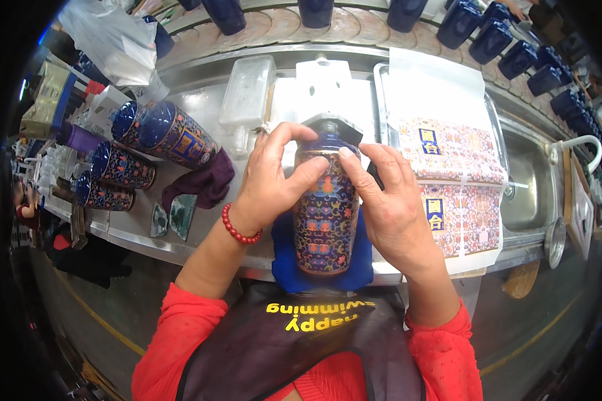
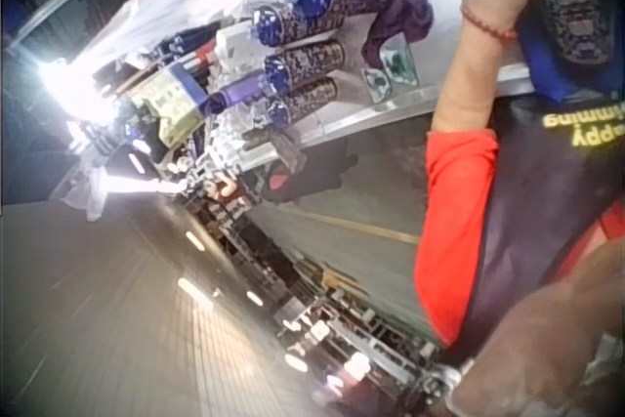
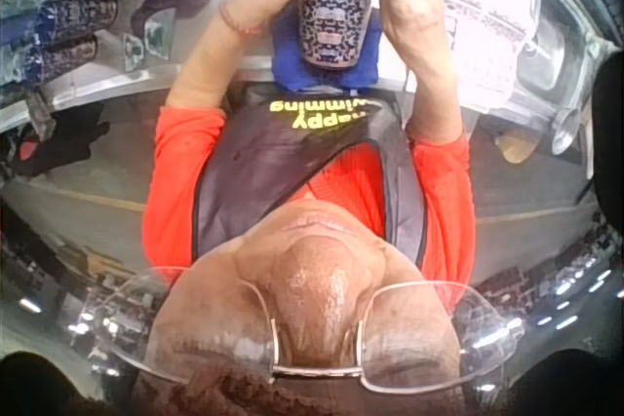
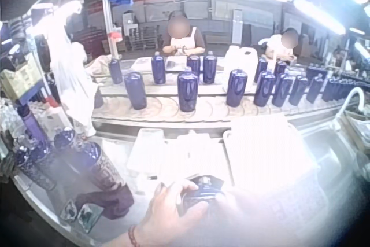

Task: The person applies decorative stickers to a blue cylindrical bottle, smoothing each sticker with a small tool and rotating the bottle to cover multiple sides. The person then places the finished bottle aside and picks up another blue bottle to repeat the process.

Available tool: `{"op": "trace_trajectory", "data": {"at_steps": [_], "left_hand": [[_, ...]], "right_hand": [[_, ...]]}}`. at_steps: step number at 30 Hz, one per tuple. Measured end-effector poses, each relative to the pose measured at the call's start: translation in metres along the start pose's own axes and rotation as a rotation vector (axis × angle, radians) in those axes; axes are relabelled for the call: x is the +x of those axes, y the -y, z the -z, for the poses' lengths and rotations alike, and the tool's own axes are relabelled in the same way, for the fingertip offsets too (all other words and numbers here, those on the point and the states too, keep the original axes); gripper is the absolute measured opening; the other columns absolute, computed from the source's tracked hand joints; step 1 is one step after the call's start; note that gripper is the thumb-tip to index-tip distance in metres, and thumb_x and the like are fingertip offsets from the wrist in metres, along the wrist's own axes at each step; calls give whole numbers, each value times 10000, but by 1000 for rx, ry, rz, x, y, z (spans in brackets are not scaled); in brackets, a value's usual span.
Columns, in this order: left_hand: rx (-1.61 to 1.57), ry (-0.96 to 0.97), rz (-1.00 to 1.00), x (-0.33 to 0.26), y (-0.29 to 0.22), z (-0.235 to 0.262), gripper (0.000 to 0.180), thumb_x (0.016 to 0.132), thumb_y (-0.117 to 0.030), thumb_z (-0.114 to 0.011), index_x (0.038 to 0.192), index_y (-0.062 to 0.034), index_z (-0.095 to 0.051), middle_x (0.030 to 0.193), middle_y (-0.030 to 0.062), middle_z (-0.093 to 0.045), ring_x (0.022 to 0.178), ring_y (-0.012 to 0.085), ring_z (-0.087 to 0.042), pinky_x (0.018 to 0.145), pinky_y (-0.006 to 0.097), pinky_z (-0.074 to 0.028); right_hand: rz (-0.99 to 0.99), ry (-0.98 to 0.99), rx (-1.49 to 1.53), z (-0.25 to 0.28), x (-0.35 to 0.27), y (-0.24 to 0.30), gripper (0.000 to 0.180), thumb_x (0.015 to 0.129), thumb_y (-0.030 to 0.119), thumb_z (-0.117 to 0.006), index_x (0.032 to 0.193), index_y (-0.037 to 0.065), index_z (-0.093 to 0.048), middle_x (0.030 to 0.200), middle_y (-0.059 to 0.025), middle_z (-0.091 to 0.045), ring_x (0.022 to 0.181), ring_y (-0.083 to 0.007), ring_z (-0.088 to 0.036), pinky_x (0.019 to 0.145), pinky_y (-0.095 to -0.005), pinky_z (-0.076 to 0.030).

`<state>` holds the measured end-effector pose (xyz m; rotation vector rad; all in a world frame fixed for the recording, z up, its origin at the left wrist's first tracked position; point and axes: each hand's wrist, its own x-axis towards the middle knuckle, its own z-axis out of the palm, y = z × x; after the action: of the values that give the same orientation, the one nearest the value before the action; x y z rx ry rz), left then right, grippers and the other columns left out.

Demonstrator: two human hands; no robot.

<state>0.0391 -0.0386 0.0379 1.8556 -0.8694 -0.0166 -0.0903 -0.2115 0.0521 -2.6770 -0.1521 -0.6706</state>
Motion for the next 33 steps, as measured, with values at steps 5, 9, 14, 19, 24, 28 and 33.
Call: {"op": "trace_trajectory", "data": {"at_steps": [5,9,14,19,24,28,33], "left_hand": [[-2,23,0,5,1,3,346,853,-298,-752,1048,-35,-640,1009,158,-677,972,348,-576,914,453,-441],[-31,9,7,6,2,3,344,861,-302,-762,1041,-32,-644,991,155,-680,960,346,-583,913,448,-443],[-20,11,-17,6,3,2,334,876,-298,-763,1041,-32,-647,995,153,-683,965,344,-585,912,446,-443],[-19,-2,-20,6,4,2,305,899,-288,-743,1038,-33,-649,1000,150,-685,972,341,-585,915,441,-442],[-147,5,46,0,7,4,312,958,-305,-680,1097,-30,-632,1068,140,-678,1013,327,-569,944,422,-423],[-154,11,19,-10,9,3,352,987,-321,-644,1171,-24,-608,1135,142,-663,1054,331,-550,980,414,-403],[-221,15,83,-17,10,0,360,1006,-311,-618,1220,-23,-592,1172,152,-650,1091,330,-538,1009,420,-397]], "right_hand": [[22,-2,27,0,-2,-1,655,736,-140,-598,1355,71,-630,1304,-206,-550,1217,-414,-547,1029,-483,-471],[13,7,41,2,-4,1,617,798,-171,-606,1356,90,-625,1333,-182,-577,1234,-387,-561,1054,-454,-464],[-7,36,32,2,-7,5,646,782,-167,-611,1361,120,-637,1370,-179,-557,1259,-388,-544,1070,-456,-452],[27,49,16,2,-7,5,642,780,-104,-632,1371,144,-641,1366,-195,-542,1245,-402,-543,1058,-480,-451],[44,63,9,2,-7,7,598,812,-35,-669,1370,179,-651,1369,-192,-542,1245,-396,-545,1061,-479,-448],[-3,76,6,3,-7,10,543,875,-11,-689,1367,215,-655,1400,-163,-545,1279,-379,-534,1091,-458,-426],[-3,68,-16,3,-3,14,552,846,-30,-683,1350,195,-662,1386,-165,-549,1274,-378,-536,1083,-461,-431]]}}
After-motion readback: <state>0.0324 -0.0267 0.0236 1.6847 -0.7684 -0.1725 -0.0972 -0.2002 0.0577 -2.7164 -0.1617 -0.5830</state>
